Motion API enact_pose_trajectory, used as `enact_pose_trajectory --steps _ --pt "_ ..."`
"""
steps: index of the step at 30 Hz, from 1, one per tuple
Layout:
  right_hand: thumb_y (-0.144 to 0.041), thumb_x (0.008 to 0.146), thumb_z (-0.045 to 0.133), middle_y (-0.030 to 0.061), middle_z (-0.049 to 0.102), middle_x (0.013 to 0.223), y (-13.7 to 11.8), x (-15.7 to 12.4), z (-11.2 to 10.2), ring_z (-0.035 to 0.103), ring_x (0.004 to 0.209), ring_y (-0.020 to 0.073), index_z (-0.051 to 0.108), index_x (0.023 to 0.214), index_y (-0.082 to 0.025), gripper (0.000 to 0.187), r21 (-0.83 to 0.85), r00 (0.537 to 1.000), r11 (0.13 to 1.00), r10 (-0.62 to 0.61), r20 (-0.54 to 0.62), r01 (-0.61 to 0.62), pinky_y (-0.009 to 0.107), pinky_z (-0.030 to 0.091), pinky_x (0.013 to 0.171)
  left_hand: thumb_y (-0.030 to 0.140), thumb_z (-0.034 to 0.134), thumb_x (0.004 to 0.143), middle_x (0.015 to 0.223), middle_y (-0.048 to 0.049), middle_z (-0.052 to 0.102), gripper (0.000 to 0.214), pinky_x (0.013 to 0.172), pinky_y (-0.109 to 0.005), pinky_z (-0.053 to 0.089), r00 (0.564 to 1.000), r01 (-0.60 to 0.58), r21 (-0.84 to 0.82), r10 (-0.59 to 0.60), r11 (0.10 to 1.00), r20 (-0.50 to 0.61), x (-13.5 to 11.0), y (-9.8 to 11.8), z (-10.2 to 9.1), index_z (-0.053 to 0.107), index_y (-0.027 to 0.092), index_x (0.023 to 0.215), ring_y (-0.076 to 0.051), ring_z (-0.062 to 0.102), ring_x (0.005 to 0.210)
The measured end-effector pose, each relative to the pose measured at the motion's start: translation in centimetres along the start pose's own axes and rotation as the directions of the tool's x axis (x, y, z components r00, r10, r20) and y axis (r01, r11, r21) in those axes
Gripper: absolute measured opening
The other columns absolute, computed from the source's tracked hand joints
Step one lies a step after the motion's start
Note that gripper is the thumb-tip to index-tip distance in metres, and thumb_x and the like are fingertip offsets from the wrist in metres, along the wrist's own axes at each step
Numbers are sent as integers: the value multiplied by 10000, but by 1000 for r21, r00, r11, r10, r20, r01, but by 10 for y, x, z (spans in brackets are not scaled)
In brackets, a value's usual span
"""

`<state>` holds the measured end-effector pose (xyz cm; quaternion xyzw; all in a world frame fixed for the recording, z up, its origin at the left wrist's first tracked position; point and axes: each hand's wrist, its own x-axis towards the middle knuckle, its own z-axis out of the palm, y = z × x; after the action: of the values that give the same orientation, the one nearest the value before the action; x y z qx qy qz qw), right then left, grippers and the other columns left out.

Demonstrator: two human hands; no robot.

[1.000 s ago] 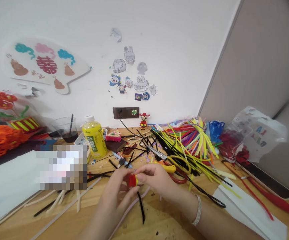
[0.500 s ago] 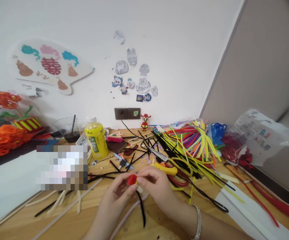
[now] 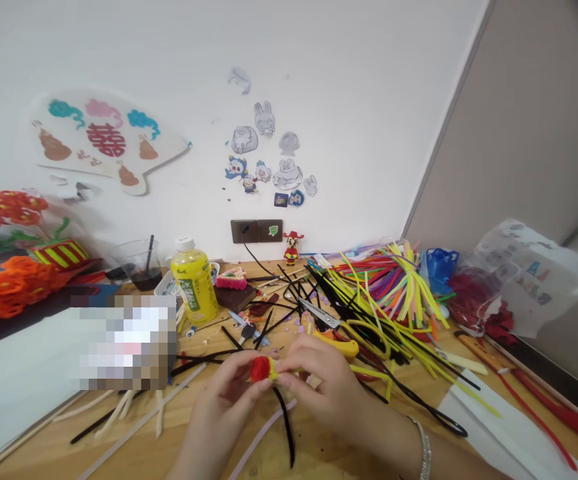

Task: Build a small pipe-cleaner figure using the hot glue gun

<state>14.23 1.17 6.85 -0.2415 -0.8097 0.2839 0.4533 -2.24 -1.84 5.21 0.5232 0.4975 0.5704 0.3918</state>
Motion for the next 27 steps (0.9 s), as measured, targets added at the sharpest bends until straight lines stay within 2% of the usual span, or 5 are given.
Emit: enact_pose_trajectory --steps 6,11,15,22,27 --pt "-213 829 548 21 610 730 5 -4 -19 548 706 140 668 828 -189 123 -23 985 996 87 148 -84 248 425 654 336 741 610 715 9 664 203 655 -241 464 962 69 -50 -53 996 267 -3 -6 0 666 213 753 -161 601 704" --pt "-315 821 571 30 583 854 15 -9 -24 538 796 146 659 1017 -246 225 90 946 990 71 316 -104 269 433 732 497 744 551 712 -3 636 412 620 -250 423 842 272 -113 -180 956 508 -7 -16 8 661 185 807 -157 572 678" --pt "-364 794 590 22 517 904 16 -9 -25 497 881 153 663 1025 -293 253 143 908 978 79 411 -150 290 405 810 491 747 557 721 -6 635 401 625 -237 405 749 369 -154 -195 917 633 -8 -19 9 664 182 798 -152 580 691" --pt "-382 759 617 5 440 865 17 -9 -25 448 876 149 639 1067 -304 319 270 862 945 22 506 -183 295 381 830 467 717 617 746 -5 626 351 626 -232 415 669 435 -126 -226 892 709 -13 -14 5 662 181 814 -144 579 687" --pt "-368 754 630 5 449 861 14 -10 -25 461 862 149 673 1003 -258 276 251 850 950 27 526 -186 287 388 825 454 718 621 732 -5 635 332 620 -249 447 603 496 -90 -269 863 751 -15 -7 4 648 189 809 -149 592 661"
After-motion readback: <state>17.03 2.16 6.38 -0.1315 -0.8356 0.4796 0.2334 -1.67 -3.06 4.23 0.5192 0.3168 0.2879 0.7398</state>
